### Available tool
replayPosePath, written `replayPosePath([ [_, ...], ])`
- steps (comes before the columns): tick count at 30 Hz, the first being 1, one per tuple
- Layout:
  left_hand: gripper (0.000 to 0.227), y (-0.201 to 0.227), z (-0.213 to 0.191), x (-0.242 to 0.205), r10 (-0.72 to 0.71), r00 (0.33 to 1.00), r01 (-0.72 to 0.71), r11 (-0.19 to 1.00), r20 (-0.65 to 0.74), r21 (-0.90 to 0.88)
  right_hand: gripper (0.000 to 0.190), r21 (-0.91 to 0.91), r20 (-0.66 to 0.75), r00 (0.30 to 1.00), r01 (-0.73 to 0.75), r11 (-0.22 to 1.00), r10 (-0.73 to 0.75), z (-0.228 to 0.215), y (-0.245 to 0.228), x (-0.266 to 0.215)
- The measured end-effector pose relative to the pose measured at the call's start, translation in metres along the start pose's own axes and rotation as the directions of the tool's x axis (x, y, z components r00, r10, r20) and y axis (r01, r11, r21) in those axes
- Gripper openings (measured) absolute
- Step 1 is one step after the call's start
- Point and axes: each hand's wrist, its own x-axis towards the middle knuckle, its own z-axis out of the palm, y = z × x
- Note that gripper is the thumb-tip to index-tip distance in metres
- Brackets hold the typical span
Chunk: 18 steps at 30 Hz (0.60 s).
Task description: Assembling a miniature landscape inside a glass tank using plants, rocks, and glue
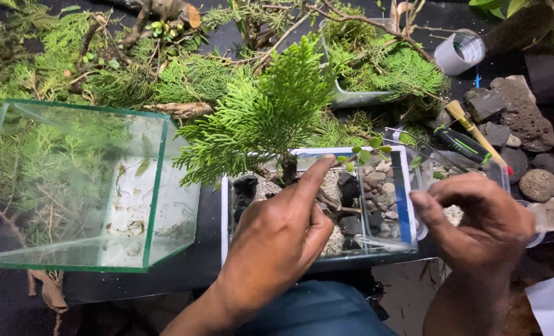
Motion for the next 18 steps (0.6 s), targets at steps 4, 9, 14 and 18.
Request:
replayPosePath([
  [4, 0.064, 0.007, -0.006, -0.004, 0.038, 0.999, -0.039, 0.999, -0.020, -0.030, 0.017, 0.064, -0.017, 0.990, -0.140, 0.988, 0.142, -0.012, -0.011, 0.003],
  [9, 0.059, 0.015, -0.017, -0.019, 0.119, 0.992, -0.123, 0.980, -0.035, -0.160, 0.009, 0.010, 0.026, 0.988, -0.153, 0.988, 0.153, -0.030, 0.000, 0.003],
  [14, 0.049, 0.020, -0.026, -0.029, 0.028, 0.999, -0.032, 0.967, -0.018, -0.254, 0.011, -0.171, 0.080, 0.996, -0.019, 0.985, 0.033, -0.042, 0.037, 0.000],
  [18, 0.042, 0.020, -0.026, -0.037, -0.164, 0.984, 0.139, 0.951, -0.072, -0.277, 0.011, -0.238, 0.190, 0.979, 0.114, 0.965, -0.069, -0.041, 0.042, 0.006],
])
